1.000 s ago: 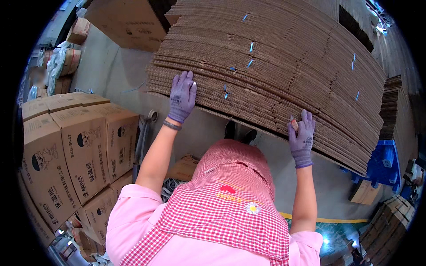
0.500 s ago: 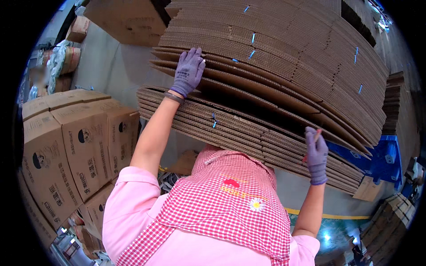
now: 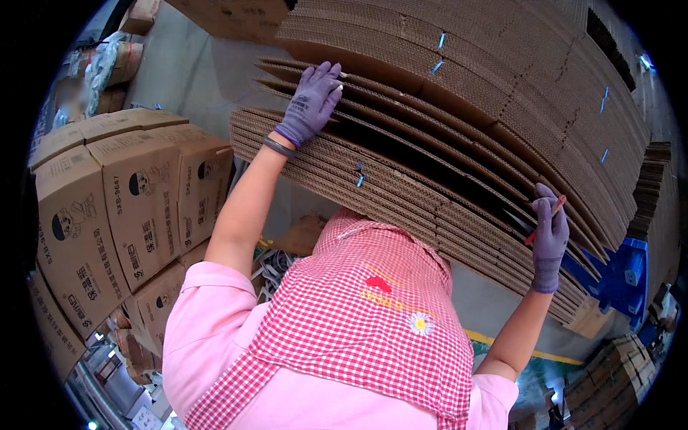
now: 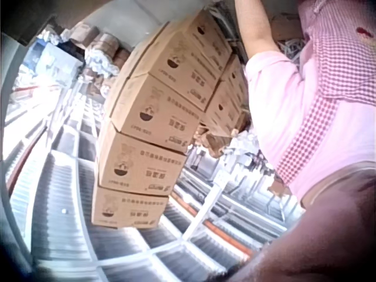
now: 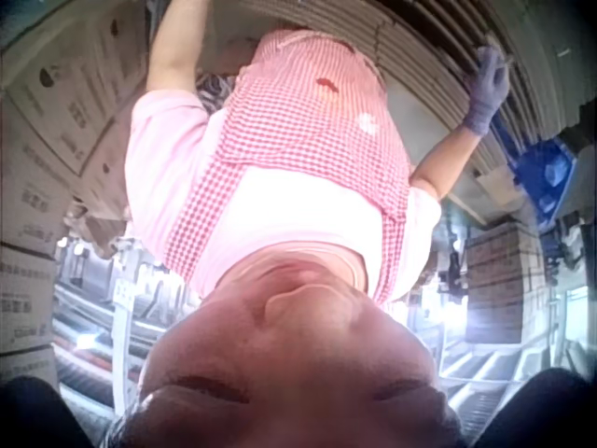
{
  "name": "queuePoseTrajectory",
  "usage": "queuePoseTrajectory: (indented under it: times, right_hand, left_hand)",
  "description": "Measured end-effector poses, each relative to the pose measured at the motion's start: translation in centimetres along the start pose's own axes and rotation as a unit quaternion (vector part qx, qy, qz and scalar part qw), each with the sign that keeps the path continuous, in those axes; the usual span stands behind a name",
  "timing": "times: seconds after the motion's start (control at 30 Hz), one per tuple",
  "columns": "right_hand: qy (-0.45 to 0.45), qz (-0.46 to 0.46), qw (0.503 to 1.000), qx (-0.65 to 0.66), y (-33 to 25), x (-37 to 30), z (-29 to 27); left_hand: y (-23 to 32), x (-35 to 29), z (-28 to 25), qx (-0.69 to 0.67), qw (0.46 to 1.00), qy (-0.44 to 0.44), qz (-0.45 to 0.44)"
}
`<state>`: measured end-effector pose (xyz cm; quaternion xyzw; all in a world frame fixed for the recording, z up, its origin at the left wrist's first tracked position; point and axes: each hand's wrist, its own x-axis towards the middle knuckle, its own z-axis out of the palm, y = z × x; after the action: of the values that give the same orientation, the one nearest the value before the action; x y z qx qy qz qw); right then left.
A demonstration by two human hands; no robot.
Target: The person picks up flat corrugated cardboard sheets from a stack and folds them into box shapes. They manipulate the flaps to form the box structure and place the assembled boxes onto a growing pile. The process is repeated for multiple units in a warehouse setting.
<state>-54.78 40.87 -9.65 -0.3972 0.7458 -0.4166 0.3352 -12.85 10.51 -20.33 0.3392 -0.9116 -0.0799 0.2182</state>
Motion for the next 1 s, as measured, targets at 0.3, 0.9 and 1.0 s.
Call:
queuePoseTrajectory:
  times: [0.3, 0.9, 1.0]
  right_hand:
    - [-0.001, 0.001, 1.000, -0.030, 1.8, -0.9, 0.2]
    - [0.076, 0.031, 0.990, -0.113, 12.6, -8.9, 0.5]
    - [0.082, -0.010, 0.986, -0.146, 11.8, -8.3, 1.0]
  left_hand:
    - [0.2, 1.9, 0.4, 0.011, 0.998, 0.055, 0.030]
    - [-5.5, -10.5, -10.3, -0.306, 0.812, 0.383, -0.316]
    - [-2.2, -9.3, -6.4, -0.273, 0.882, 0.261, -0.281]
